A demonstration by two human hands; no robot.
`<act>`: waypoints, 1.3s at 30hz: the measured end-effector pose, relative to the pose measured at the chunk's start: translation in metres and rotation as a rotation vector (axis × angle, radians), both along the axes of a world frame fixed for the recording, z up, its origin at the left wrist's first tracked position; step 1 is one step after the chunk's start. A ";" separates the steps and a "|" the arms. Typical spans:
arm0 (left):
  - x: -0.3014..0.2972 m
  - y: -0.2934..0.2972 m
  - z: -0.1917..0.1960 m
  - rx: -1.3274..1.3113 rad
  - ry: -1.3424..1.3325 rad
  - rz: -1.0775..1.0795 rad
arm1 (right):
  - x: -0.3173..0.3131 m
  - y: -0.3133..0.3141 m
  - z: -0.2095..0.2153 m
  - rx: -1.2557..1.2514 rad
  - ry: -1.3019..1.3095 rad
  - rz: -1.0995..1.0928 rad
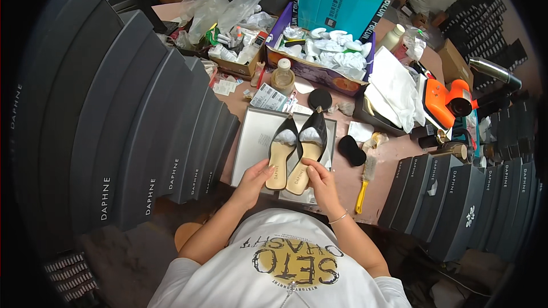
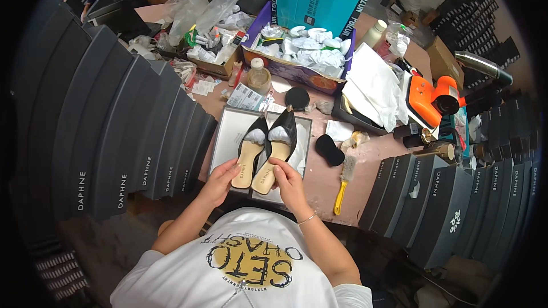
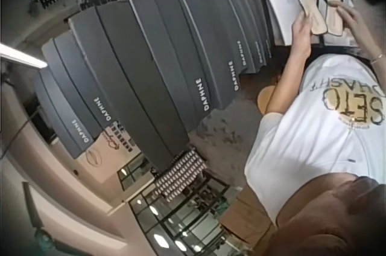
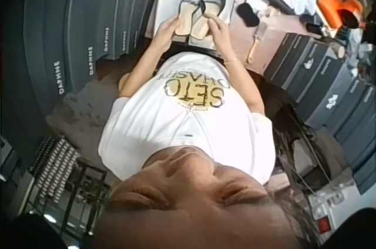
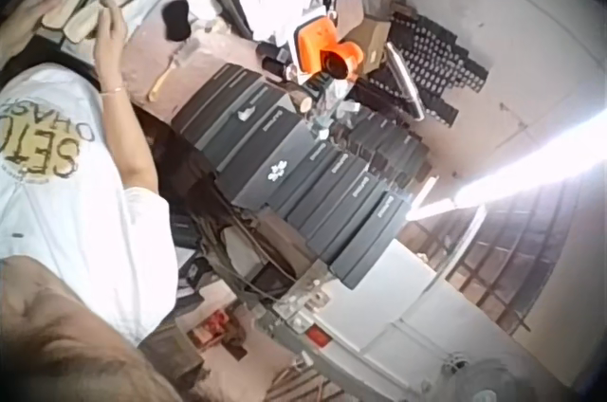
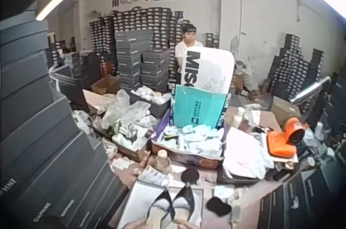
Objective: Packaging women's high-heeled shoes into branded boxes, including wrapping them in protective paper and bags.
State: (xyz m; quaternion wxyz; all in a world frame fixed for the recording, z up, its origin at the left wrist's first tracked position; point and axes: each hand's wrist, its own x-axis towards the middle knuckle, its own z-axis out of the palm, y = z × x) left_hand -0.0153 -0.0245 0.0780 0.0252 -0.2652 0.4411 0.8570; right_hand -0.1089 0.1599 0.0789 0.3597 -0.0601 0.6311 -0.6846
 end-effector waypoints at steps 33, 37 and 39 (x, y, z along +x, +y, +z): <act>-0.001 -0.016 0.077 -0.628 0.333 -0.169 | -0.029 0.020 0.048 -0.168 0.224 0.244; -0.011 -0.019 0.062 -0.426 0.252 -0.122 | -0.031 0.018 0.047 -0.132 -0.091 0.261; -0.020 -0.019 0.052 -0.120 0.236 -0.076 | -0.037 0.012 0.025 -0.198 -0.280 0.237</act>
